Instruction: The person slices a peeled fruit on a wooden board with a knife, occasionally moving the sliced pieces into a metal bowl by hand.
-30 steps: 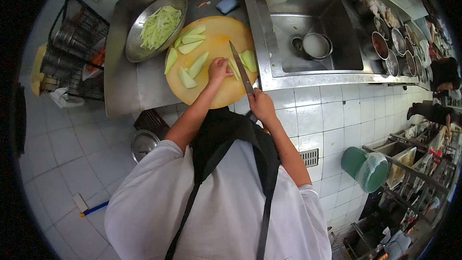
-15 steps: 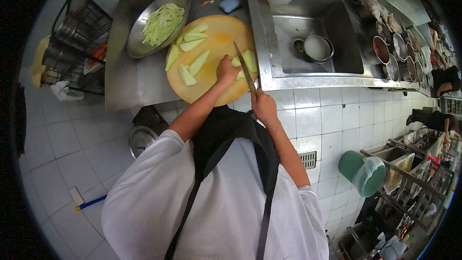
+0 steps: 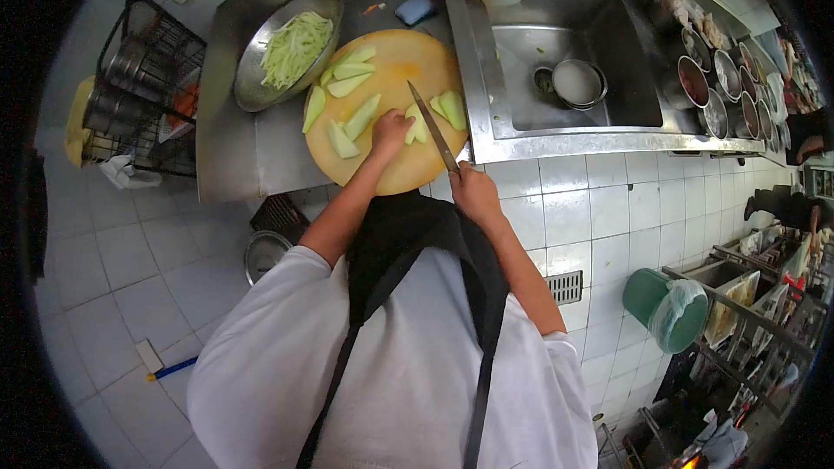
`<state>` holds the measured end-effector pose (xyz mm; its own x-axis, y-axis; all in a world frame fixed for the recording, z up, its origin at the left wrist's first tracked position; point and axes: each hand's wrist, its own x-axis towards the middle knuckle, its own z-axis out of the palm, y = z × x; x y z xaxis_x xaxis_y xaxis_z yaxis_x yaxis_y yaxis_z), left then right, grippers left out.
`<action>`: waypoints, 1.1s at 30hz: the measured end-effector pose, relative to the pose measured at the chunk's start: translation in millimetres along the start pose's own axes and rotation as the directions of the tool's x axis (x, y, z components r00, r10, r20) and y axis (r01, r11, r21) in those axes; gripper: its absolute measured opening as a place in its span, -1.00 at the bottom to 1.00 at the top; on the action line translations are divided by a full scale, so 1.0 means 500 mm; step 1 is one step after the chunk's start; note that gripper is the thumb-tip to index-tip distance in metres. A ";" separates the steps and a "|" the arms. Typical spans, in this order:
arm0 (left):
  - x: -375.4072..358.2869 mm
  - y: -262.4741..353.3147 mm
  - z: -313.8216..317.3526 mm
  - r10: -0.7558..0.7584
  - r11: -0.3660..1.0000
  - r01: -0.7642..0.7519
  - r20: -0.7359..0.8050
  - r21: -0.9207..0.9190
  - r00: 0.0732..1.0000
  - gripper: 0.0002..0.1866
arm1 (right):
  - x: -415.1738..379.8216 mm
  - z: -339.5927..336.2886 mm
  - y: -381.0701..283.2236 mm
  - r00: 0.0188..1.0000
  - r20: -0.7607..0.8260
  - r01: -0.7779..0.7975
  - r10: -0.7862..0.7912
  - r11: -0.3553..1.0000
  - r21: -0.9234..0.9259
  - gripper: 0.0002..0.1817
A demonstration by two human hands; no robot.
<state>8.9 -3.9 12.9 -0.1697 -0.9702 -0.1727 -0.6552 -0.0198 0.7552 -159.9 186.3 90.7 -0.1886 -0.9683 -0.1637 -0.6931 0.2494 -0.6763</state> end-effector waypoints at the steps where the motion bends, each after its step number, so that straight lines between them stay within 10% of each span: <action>1: -0.002 -0.011 0.007 -0.033 0.993 0.035 0.024 -0.116 0.999 -0.71 | 0.000 0.001 0.000 1.000 0.010 0.006 -0.007 1.000 0.019 -0.72; 6: -0.032 0.004 -0.009 -0.115 0.934 0.151 0.130 -0.324 0.985 -0.67 | 0.010 0.008 -0.009 0.997 0.076 -0.018 0.011 0.996 0.088 -0.71; 9: -0.038 0.012 -0.011 0.060 0.997 -0.056 -0.099 0.045 0.993 -0.69 | 0.016 0.015 -0.005 0.998 0.061 0.012 -0.015 0.998 0.054 -0.70; 12: -0.031 -0.004 -0.007 -0.024 0.954 -0.013 -0.120 -0.298 0.993 -0.62 | 0.023 0.009 -0.005 0.984 0.172 -0.089 0.047 0.966 0.244 -0.71; 15: -0.059 0.048 -0.051 0.047 0.142 0.576 0.587 -0.805 0.808 -0.49 | 0.034 -0.021 -0.030 0.900 0.427 -0.356 0.092 0.722 0.594 -0.73; 18: -0.075 0.067 -0.052 0.237 0.025 0.544 0.533 -0.839 0.812 -0.42 | 0.060 -0.018 -0.025 0.877 0.475 -0.404 0.067 0.638 0.656 -0.77; 27: -0.067 0.007 -0.033 -0.058 0.442 0.381 0.399 -0.812 0.915 -0.69 | 0.073 -0.024 -0.001 0.914 0.343 -0.404 0.214 0.522 0.751 -0.77; 33: -0.021 0.014 0.010 -0.140 0.924 0.165 0.095 -0.346 0.986 -0.61 | 0.052 -0.052 -0.004 0.928 0.231 -0.372 0.291 0.719 0.587 -0.72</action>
<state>2.4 7.5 17.2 -0.1454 -0.9306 -0.3359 -0.3783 -0.2614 0.8880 -181.5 160.9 106.7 -0.2164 -0.8295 -0.5148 -0.0203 0.5310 -0.8471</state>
